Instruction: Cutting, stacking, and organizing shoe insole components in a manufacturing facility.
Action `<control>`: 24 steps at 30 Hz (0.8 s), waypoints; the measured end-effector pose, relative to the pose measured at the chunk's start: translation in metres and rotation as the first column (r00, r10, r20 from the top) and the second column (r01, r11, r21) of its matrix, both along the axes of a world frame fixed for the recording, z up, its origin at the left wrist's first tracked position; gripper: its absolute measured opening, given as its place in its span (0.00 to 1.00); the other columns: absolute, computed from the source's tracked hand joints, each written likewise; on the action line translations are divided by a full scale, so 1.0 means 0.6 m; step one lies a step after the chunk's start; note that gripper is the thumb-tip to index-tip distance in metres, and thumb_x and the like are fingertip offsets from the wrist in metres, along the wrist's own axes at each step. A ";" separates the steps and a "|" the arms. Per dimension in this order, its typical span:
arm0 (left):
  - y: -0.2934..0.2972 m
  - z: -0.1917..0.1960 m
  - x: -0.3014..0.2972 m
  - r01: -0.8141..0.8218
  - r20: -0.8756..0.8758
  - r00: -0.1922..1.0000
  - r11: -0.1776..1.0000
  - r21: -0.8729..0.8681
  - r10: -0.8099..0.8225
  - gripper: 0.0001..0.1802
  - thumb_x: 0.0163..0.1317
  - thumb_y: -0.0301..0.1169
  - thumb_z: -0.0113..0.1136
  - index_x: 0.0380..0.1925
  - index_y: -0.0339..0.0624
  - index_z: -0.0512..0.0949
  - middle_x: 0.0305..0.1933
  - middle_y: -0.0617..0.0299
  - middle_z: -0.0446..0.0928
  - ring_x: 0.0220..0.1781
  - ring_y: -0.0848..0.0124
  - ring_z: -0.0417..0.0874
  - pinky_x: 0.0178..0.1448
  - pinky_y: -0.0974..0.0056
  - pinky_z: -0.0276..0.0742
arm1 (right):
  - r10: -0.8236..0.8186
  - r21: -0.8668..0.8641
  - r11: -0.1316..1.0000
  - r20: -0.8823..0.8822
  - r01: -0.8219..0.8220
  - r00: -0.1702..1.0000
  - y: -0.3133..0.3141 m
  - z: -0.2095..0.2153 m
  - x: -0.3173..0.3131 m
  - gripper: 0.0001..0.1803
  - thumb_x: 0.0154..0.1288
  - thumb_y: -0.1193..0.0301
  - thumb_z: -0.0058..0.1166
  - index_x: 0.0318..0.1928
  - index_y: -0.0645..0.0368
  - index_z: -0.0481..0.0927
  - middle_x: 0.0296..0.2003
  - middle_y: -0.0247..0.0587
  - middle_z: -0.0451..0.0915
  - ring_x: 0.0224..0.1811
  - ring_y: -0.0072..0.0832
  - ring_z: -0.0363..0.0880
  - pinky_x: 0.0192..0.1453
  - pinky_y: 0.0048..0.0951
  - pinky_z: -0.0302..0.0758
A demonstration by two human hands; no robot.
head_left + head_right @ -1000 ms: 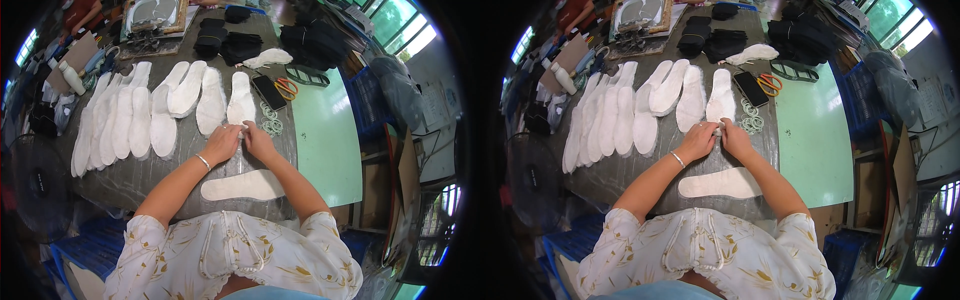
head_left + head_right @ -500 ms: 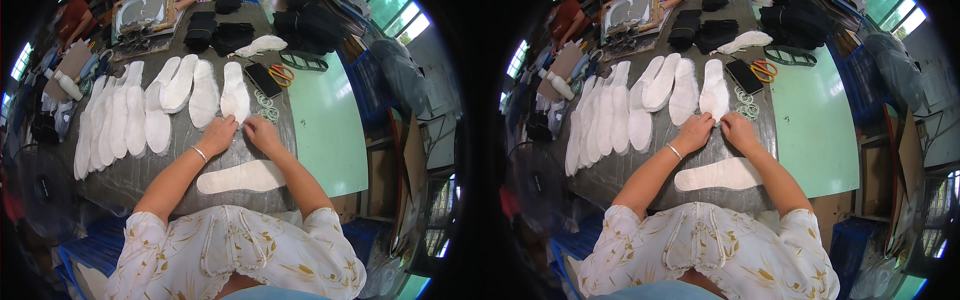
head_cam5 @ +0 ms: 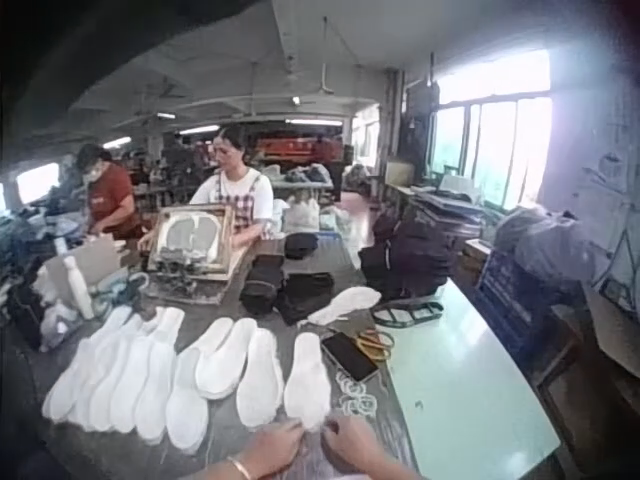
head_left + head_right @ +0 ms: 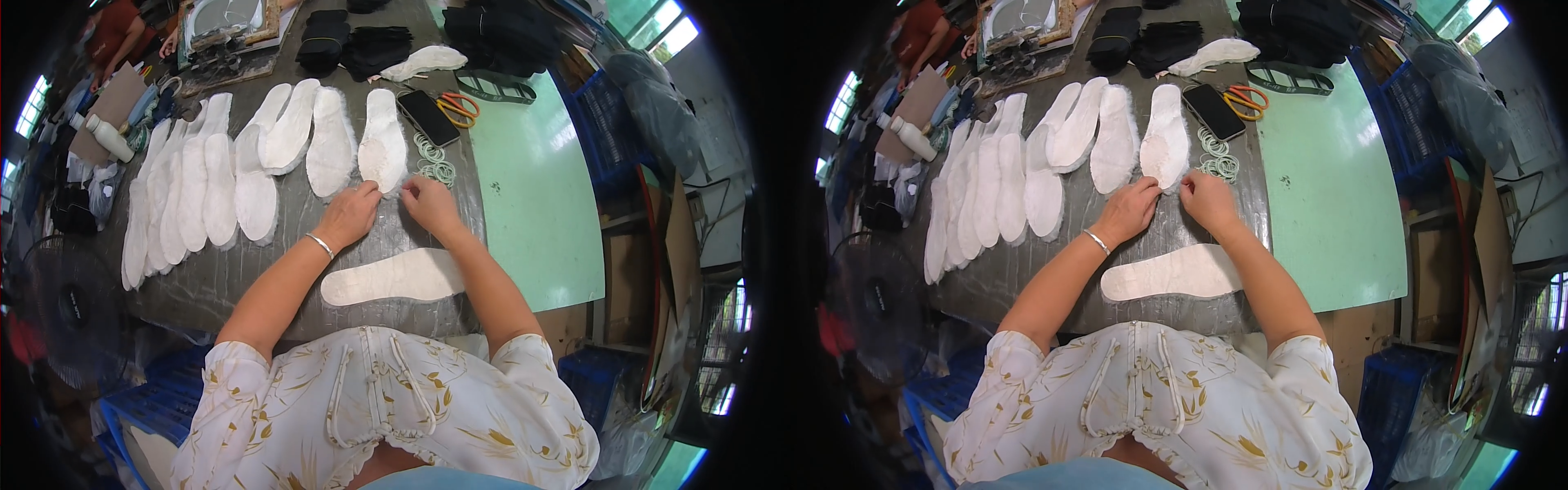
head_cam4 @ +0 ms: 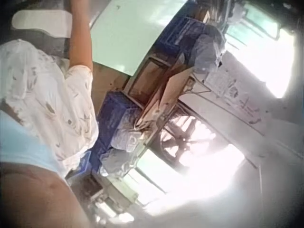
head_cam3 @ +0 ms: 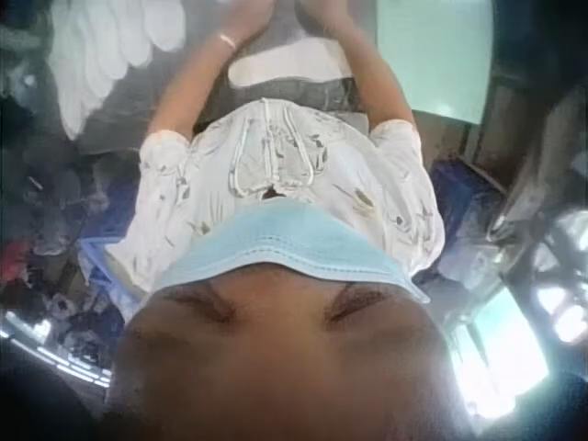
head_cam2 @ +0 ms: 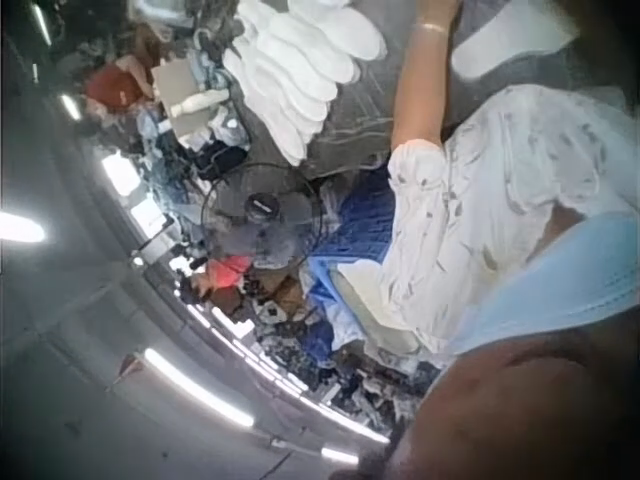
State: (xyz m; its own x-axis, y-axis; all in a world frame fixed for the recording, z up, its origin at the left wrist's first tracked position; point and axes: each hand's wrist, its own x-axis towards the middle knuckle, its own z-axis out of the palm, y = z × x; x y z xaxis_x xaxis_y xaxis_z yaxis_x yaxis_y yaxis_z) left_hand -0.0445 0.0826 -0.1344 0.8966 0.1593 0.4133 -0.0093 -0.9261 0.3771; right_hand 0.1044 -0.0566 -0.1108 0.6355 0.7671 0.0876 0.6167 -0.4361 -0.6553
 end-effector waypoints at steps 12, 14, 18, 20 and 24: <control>-0.008 0.005 -0.026 -0.060 0.031 0.997 0.974 -0.218 0.068 0.14 0.59 0.22 0.59 0.46 0.37 0.80 0.54 0.51 0.79 0.54 0.52 0.81 0.57 0.55 0.78 | -0.035 -0.123 0.991 0.124 0.050 0.992 0.044 -0.022 -0.024 0.10 0.60 0.64 0.59 0.32 0.57 0.86 0.33 0.49 0.85 0.36 0.48 0.85 0.42 0.46 0.80; -0.008 0.013 -0.046 -0.071 0.093 0.991 0.965 -0.253 0.097 0.15 0.59 0.21 0.59 0.48 0.37 0.79 0.55 0.50 0.78 0.55 0.52 0.81 0.58 0.56 0.78 | 0.000 -0.106 0.994 0.103 0.011 0.995 0.038 -0.034 -0.022 0.10 0.61 0.65 0.57 0.34 0.57 0.86 0.35 0.50 0.85 0.39 0.48 0.85 0.45 0.46 0.80; -0.021 0.035 -0.122 -0.060 0.084 0.991 0.907 -0.416 0.104 0.23 0.57 0.27 0.66 0.54 0.36 0.76 0.58 0.48 0.75 0.59 0.51 0.78 0.63 0.56 0.74 | 0.110 -0.089 0.989 -0.056 -0.114 0.992 0.004 -0.036 0.001 0.13 0.62 0.70 0.53 0.44 0.61 0.84 0.43 0.55 0.84 0.49 0.50 0.83 0.56 0.46 0.77; -0.037 0.048 -0.171 -0.094 -0.041 0.996 0.875 -0.475 0.085 0.33 0.54 0.31 0.71 0.61 0.38 0.72 0.62 0.47 0.73 0.64 0.52 0.75 0.67 0.56 0.70 | 0.048 -0.128 0.990 -0.039 -0.052 0.998 -0.015 0.028 -0.012 0.12 0.63 0.70 0.53 0.43 0.61 0.83 0.41 0.56 0.84 0.46 0.52 0.83 0.55 0.46 0.78; -0.069 0.063 -0.237 -0.100 -0.243 0.970 0.887 -0.451 -0.014 0.49 0.46 0.40 0.78 0.68 0.41 0.65 0.69 0.48 0.68 0.71 0.50 0.68 0.73 0.52 0.62 | -0.003 -0.130 0.991 0.106 0.017 0.994 -0.063 0.072 -0.009 0.12 0.62 0.63 0.61 0.36 0.59 0.81 0.30 0.52 0.84 0.36 0.53 0.83 0.41 0.48 0.78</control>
State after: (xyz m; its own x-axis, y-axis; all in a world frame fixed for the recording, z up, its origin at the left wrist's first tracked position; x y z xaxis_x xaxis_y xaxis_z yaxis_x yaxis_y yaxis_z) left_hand -0.1870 0.0411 -0.0966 0.9454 0.3193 0.0649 0.1673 -0.6467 0.7442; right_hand 0.0992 -0.0946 -0.0676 0.6358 0.7700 0.0537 0.6743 -0.5202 -0.5241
